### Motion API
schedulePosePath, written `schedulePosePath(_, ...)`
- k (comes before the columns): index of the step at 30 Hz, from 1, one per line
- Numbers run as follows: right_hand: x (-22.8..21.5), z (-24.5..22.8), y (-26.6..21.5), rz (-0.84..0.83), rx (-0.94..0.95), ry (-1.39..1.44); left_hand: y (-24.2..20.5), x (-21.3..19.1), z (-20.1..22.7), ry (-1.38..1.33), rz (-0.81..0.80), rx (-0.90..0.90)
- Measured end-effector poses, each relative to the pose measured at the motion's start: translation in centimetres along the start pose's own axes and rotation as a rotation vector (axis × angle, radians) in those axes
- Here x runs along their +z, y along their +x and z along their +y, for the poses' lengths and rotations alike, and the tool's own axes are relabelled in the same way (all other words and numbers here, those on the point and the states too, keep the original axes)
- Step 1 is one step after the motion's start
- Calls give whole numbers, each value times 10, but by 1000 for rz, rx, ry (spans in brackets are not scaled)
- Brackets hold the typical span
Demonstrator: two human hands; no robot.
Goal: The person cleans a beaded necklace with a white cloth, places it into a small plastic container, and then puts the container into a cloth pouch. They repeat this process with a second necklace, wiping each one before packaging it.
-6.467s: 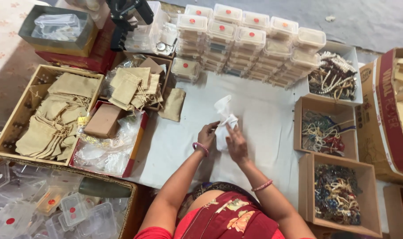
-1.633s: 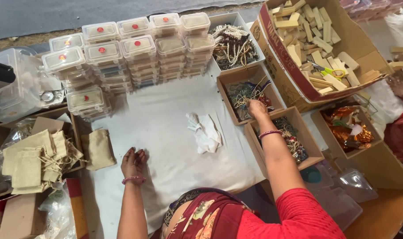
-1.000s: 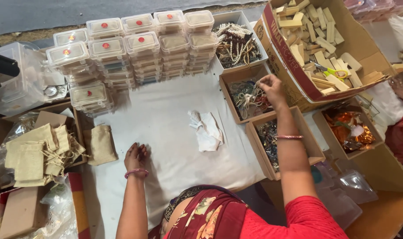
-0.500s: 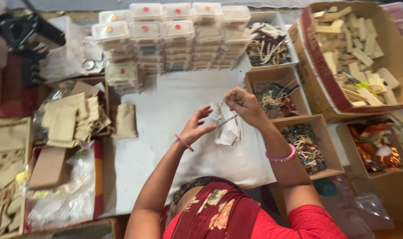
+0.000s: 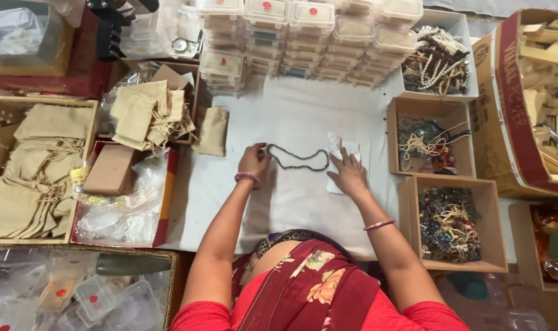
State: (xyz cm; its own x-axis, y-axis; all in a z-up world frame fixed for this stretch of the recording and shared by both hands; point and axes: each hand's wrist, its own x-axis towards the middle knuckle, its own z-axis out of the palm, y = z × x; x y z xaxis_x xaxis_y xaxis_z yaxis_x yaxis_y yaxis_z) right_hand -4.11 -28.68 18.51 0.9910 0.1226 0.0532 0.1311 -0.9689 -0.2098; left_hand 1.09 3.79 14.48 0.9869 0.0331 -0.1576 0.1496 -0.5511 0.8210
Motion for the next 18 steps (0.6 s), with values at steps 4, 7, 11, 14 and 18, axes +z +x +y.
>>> schedulePosePath(4,29,20,8,80,5,40,-12,18,8,186,-5,299)
schedulePosePath(7,33,-6,27,326,237,302,-21,31,16,380,-90,497)
schedulePosePath(11,17,-91,26,233,-123,324,-35,37,9,505,-101,558)
schedulePosePath(14,22,-113,20,124,-349,270,-43,21,13,605,-28,573)
schedulePosePath(18,34,-70,8,170,-443,-8,-54,2,14,611,-8,585)
